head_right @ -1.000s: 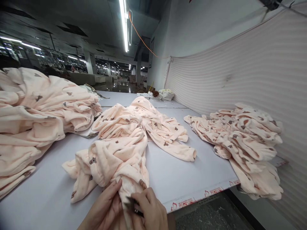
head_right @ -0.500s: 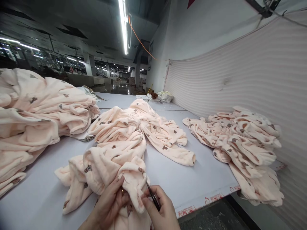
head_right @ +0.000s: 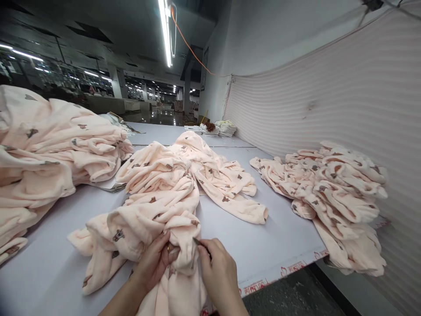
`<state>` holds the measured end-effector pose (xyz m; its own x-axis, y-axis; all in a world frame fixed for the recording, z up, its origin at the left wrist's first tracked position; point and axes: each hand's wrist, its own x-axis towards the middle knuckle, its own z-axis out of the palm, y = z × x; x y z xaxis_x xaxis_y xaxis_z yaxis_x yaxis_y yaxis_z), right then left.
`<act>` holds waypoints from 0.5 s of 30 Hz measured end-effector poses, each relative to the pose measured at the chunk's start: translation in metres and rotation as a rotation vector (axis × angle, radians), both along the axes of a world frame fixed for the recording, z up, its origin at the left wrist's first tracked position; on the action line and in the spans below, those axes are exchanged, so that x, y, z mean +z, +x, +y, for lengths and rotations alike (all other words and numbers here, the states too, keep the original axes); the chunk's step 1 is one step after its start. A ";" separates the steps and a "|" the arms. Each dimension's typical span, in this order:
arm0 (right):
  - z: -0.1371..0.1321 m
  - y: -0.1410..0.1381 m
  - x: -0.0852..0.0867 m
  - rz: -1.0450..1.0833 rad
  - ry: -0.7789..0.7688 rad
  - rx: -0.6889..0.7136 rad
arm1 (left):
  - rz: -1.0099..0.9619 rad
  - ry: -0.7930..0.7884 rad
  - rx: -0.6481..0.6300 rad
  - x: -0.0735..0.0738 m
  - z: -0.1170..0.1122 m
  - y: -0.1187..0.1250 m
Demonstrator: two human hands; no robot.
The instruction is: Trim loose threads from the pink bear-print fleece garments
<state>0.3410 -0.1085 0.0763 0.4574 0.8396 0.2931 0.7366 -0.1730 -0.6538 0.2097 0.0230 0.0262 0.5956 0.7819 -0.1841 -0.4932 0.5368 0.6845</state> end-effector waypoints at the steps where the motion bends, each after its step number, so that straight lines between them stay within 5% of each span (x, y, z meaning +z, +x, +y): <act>1: 0.001 -0.002 0.002 0.020 0.010 -0.009 | 0.000 0.000 0.012 -0.004 0.006 0.001; 6: -0.001 -0.028 -0.017 0.027 0.060 0.270 | 0.008 0.023 -0.027 0.002 0.028 0.007; 10: 0.010 -0.034 -0.037 -0.198 -0.090 0.204 | 0.111 0.084 -0.092 0.025 0.025 -0.010; 12: 0.018 -0.026 -0.036 -0.043 -0.037 0.149 | 0.210 0.128 -0.030 0.031 0.014 -0.028; 15: 0.025 -0.016 -0.025 0.568 0.062 0.150 | 0.484 0.342 0.164 0.025 -0.016 -0.053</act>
<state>0.3254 -0.0834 0.0513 0.4346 0.8963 0.0878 0.2813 -0.0424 -0.9587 0.1568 0.0073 0.0515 0.3743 0.9187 -0.1264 -0.1408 0.1910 0.9714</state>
